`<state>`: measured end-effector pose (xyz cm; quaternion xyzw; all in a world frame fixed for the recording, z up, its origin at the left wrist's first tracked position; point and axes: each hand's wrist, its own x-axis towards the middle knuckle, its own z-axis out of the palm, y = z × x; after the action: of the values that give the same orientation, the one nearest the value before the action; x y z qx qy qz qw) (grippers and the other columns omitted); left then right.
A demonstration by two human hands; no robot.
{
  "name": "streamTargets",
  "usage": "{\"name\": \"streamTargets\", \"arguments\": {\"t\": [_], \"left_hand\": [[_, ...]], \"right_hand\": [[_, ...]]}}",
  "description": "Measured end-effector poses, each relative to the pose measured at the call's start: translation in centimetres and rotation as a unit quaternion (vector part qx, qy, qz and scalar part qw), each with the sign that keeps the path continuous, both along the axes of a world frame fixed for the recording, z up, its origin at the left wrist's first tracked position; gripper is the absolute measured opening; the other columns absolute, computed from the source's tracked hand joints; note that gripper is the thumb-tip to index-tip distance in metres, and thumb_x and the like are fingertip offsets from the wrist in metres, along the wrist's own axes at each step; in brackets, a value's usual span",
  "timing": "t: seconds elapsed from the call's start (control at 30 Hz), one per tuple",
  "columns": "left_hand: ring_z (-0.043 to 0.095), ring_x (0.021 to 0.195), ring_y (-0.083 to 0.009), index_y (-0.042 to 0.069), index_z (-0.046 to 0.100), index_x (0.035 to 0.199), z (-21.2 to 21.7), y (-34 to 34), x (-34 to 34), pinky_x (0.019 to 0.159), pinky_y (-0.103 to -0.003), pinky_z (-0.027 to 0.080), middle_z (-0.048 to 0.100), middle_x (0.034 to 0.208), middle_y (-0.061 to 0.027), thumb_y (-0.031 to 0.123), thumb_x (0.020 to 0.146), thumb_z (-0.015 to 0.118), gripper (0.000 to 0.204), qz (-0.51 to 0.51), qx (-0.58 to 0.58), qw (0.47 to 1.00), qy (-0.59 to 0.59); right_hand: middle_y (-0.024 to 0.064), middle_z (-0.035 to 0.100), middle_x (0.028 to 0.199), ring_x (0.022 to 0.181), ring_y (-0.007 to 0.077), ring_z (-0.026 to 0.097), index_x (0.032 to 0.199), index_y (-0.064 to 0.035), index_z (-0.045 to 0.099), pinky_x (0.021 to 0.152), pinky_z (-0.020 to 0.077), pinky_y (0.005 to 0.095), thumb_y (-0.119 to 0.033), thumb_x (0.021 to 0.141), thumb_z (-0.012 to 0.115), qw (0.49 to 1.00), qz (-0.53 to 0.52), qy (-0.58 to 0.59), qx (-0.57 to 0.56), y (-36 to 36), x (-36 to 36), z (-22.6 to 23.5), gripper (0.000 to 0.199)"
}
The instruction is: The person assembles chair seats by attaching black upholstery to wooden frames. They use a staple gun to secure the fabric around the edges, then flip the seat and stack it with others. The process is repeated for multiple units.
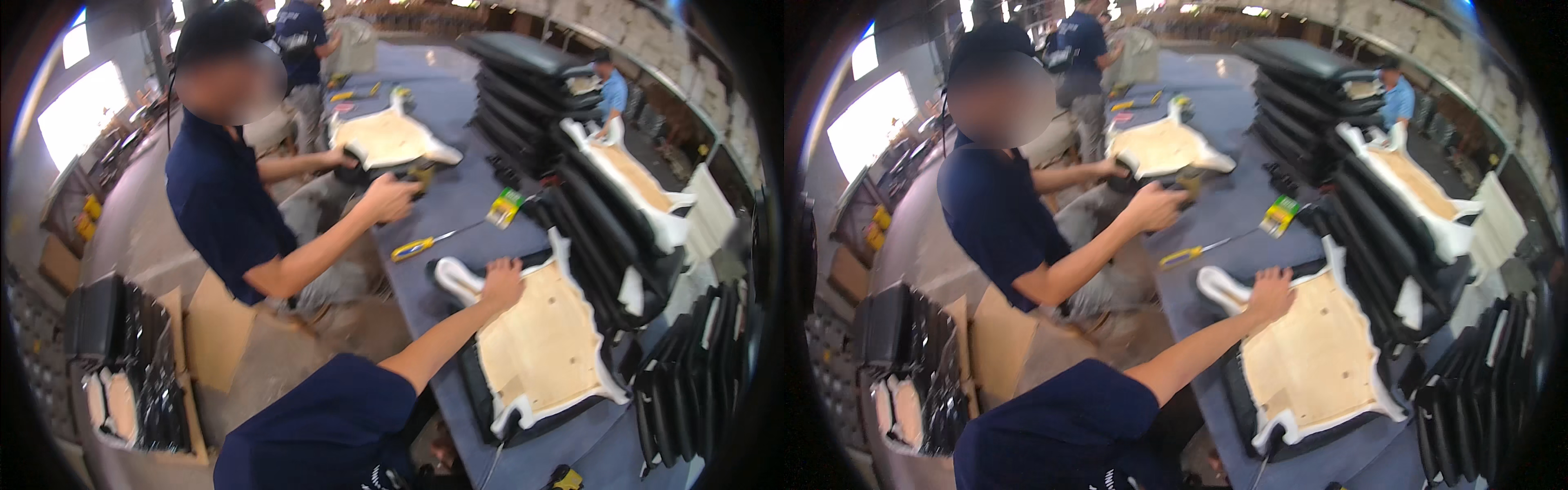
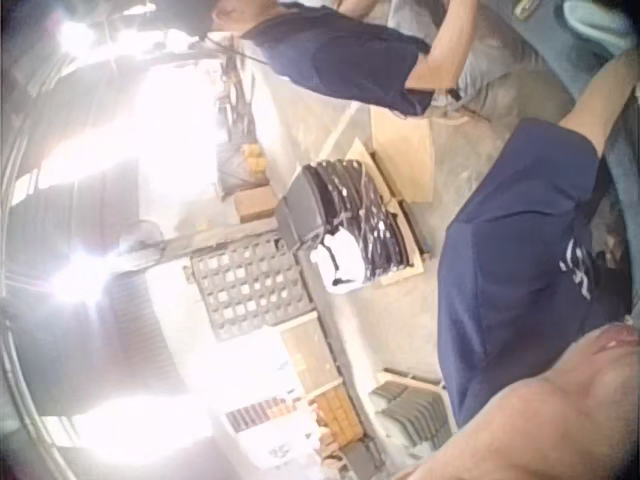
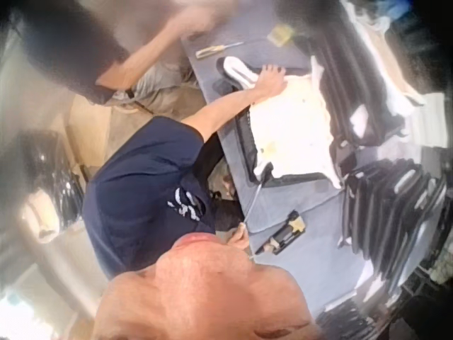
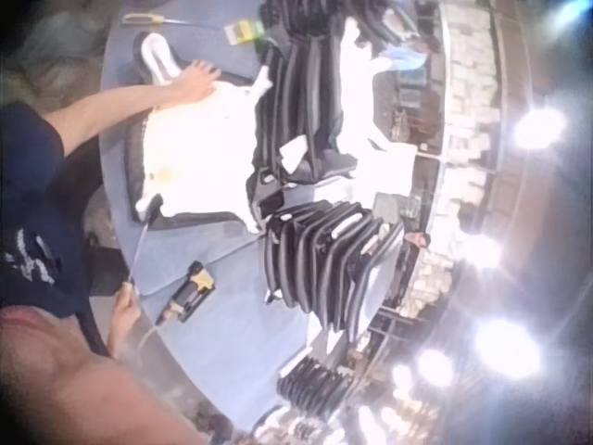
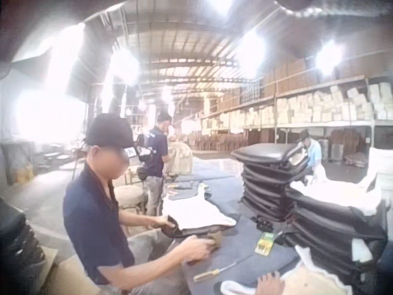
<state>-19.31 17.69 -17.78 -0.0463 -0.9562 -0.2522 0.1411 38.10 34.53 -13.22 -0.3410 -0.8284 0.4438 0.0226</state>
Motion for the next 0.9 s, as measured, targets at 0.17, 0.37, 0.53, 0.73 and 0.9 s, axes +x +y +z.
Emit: {"name": "streamTargets", "arguments": {"t": [0.17,0.37,0.53,0.73,0.9], "left_hand": [[0.058,0.114,-0.038,0.002,0.056,0.134,-0.4,0.1,-0.9,0.099,-0.055,0.042,0.06,0.121,-0.0227,0.039,0.094,0.064,0.055,0.007,-0.036,0.998,0.049],[0.052,0.121,-0.0377,0.007,0.059,0.128,0.4,-0.3,3.1,0.097,-0.054,0.042,0.055,0.125,-0.0176,0.024,0.09,0.069,0.043,-0.131,0.032,0.97,0.203],[0.055,0.117,-0.0388,0.011,0.062,0.13,3.8,4.5,15.4,0.1,-0.053,0.041,0.059,0.117,-0.0196,0.046,0.096,0.066,0.049,-0.305,0.075,0.942,-0.117],[0.058,0.116,-0.0446,0.004,0.047,0.141,6.8,4.5,26.8,0.097,-0.054,0.046,0.06,0.121,-0.0256,0.034,0.089,0.074,0.066,-0.382,0.05,0.905,-0.182],[0.059,0.117,-0.0443,0.004,0.04,0.139,5.7,4.3,26.3,0.092,-0.053,0.051,0.06,0.116,-0.0267,-0.004,0.071,0.076,0.077,-0.461,0.086,0.873,-0.136]], "right_hand": [[-0.0015,0.059,0.068,0.058,0.0083,0.051,0.108,-0.0035,0.074,0.053,0.0404,0.0285,-0.045,0.101,0.068,0.98,-0.044,-0.015,-0.194,-2.0,-1.3,1.5,0.042],[0.0003,0.06,0.07,0.064,0.0119,0.054,0.105,-0.0026,0.076,0.057,0.0438,0.0331,-0.045,0.103,0.065,0.981,-0.027,0.006,0.191,-4.3,0.8,-7.8,0.044],[0.0022,0.058,0.067,0.065,0.0129,0.052,0.092,0.0007,0.077,0.061,0.0436,0.0339,-0.046,0.105,0.061,0.98,-0.048,0.068,-0.182,-3.5,0.6,-8.3,0.051],[0.003,0.061,0.067,0.065,0.0122,0.053,0.088,0.0003,0.076,0.059,0.0427,0.0334,-0.049,0.106,0.057,0.998,-0.054,-0.006,0.025,-2.2,0.2,-7.4,0.055],[0.0012,0.058,0.063,0.059,0.014,0.053,0.079,-0.0024,0.072,0.055,0.0409,0.0333,-0.05,0.108,0.051,0.988,-0.017,0.075,-0.131,-2.7,0.1,-8.8,0.059]]}}
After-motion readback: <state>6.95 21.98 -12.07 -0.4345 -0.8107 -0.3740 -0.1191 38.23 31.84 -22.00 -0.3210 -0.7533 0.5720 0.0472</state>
